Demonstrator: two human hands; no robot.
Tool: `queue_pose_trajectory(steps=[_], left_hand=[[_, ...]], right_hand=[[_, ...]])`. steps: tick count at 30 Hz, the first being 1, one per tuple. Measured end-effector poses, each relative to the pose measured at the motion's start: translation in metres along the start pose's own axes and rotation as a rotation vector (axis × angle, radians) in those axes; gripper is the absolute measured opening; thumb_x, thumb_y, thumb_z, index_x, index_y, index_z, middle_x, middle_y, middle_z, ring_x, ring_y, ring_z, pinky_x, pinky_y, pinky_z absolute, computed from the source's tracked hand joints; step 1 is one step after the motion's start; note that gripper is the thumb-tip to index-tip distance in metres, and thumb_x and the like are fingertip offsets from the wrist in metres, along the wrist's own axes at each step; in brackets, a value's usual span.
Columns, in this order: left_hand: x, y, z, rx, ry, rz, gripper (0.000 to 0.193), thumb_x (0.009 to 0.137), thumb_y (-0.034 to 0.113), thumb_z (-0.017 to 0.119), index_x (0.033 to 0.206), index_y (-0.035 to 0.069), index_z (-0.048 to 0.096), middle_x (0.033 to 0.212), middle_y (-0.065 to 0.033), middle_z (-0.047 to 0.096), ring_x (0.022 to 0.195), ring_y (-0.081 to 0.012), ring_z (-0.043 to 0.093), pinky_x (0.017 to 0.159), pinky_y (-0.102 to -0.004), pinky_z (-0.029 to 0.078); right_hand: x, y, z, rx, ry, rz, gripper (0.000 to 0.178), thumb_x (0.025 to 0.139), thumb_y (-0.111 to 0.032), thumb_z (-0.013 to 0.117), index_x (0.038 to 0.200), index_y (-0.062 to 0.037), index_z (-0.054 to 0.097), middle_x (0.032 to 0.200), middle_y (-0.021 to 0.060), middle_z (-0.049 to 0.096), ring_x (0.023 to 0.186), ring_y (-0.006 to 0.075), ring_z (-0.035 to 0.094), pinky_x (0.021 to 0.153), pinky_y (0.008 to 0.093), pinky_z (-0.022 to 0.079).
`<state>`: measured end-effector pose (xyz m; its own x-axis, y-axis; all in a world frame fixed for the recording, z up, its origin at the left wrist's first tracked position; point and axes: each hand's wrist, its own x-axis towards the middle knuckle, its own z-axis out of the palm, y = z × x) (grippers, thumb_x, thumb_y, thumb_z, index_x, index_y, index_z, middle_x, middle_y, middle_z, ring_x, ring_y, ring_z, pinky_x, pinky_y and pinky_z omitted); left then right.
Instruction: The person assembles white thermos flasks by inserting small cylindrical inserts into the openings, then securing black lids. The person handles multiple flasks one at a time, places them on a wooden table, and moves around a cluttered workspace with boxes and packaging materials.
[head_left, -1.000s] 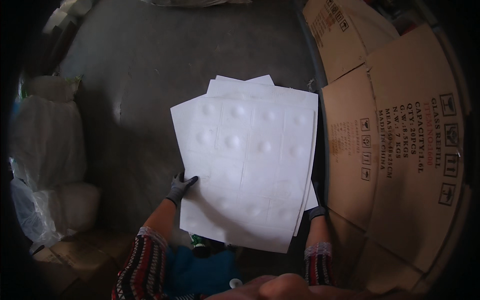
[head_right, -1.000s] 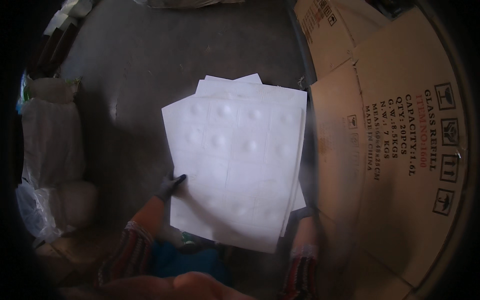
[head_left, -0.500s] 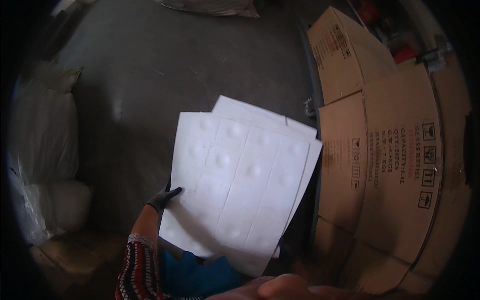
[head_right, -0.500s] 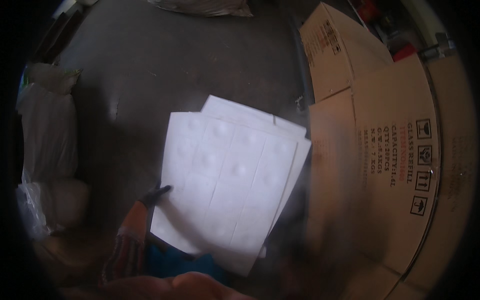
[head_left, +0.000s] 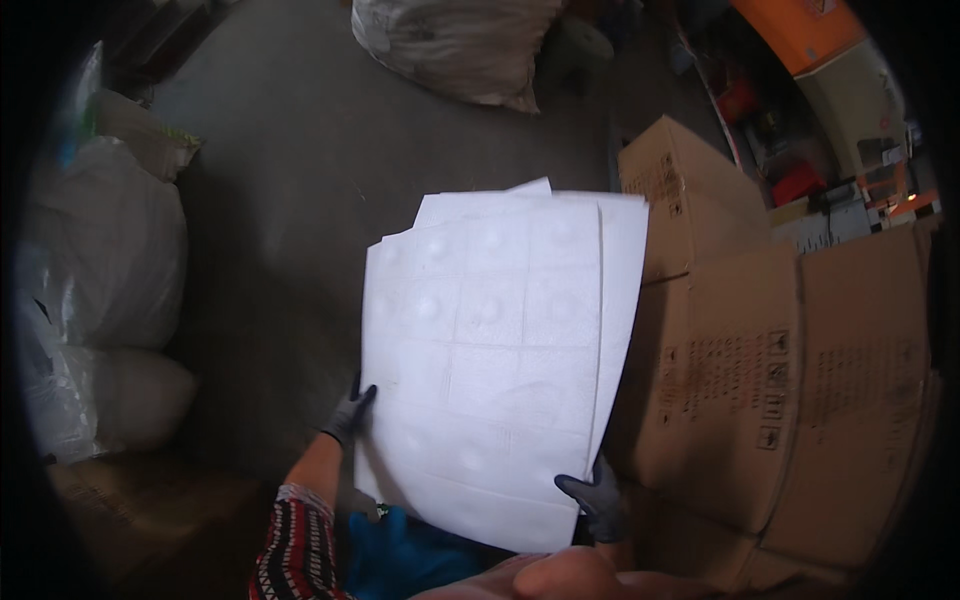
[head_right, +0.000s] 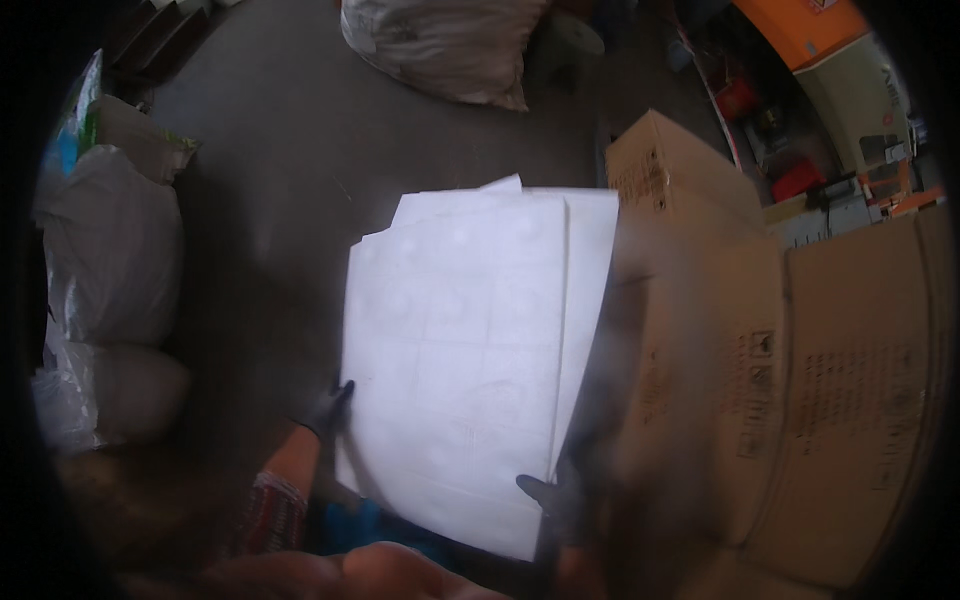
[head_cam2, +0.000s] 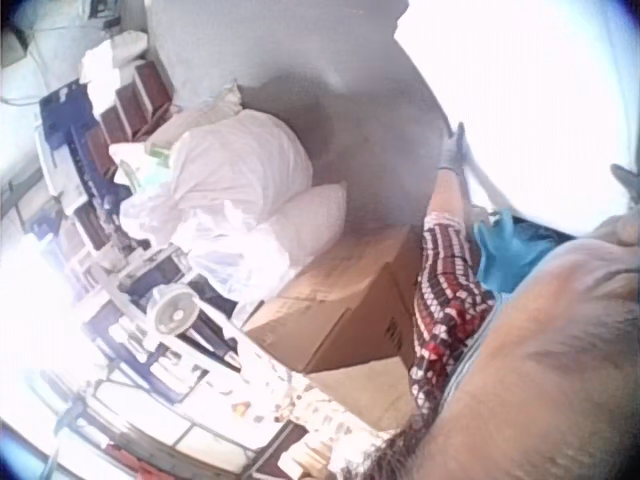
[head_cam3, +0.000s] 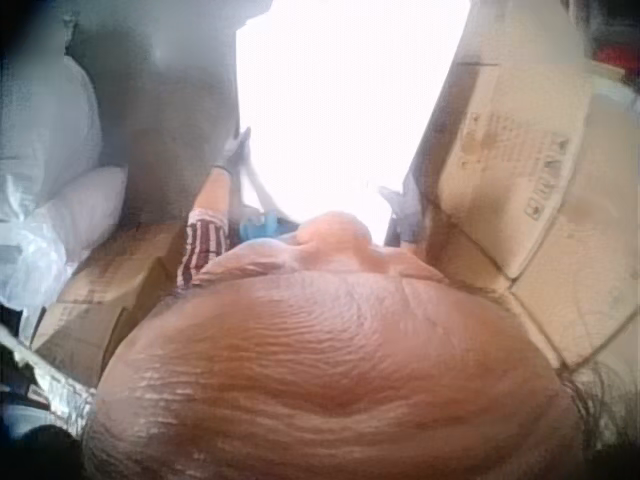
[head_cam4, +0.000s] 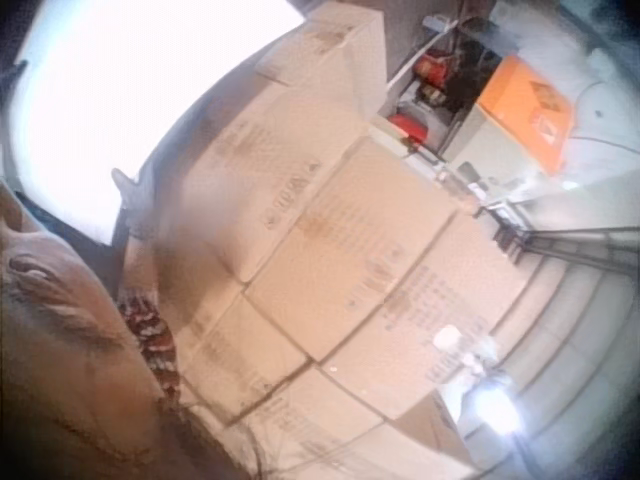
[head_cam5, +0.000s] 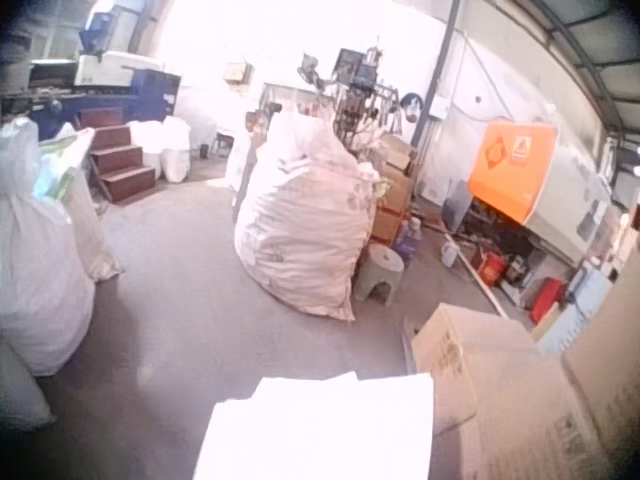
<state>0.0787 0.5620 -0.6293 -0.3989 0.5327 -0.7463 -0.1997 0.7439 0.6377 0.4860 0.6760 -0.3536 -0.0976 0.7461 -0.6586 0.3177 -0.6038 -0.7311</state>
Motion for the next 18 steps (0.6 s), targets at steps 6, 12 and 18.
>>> queue_pose_trajectory(steps=[6, 12, 18], left_hand=[[-0.014, -0.017, 0.040, -0.243, 0.140, 0.156, 0.048, 0.098, 0.032, 0.070, 0.132, 0.000, 0.062, 0.126, -0.0174, 0.068, 0.113, -0.0241, 0.064, 0.097, -0.0349, 0.052], [-0.156, 0.074, -0.003, 0.200, -0.155, 0.344, 0.061, 0.096, 0.045, 0.069, 0.136, 0.000, 0.060, 0.138, -0.0207, 0.062, 0.133, -0.0327, 0.056, 0.110, -0.0392, 0.044], [-0.203, 0.185, -0.031, -0.136, -0.043, -0.046, 0.065, 0.098, 0.040, 0.068, 0.146, 0.000, 0.050, 0.142, -0.0162, 0.060, 0.131, -0.0273, 0.057, 0.107, -0.0361, 0.046]], right_hand=[[-0.060, -0.206, 0.043, -0.688, 0.004, -0.126, 0.074, 0.073, -0.029, 0.090, 0.130, 0.0003, 0.053, 0.093, 0.0213, 0.074, 0.083, 0.0317, 0.076, 0.072, 0.0423, 0.059], [0.001, -0.213, 0.084, -1.379, 0.036, -0.474, 0.094, 0.074, -0.056, 0.083, 0.145, -0.0056, 0.048, 0.118, 0.0172, 0.070, 0.106, 0.0323, 0.068, 0.097, 0.0485, 0.049], [0.072, -0.160, 0.135, -1.524, -0.018, -0.346, 0.106, 0.069, -0.060, 0.085, 0.152, -0.0115, 0.040, 0.124, 0.0149, 0.066, 0.116, 0.0318, 0.062, 0.105, 0.0513, 0.042]])
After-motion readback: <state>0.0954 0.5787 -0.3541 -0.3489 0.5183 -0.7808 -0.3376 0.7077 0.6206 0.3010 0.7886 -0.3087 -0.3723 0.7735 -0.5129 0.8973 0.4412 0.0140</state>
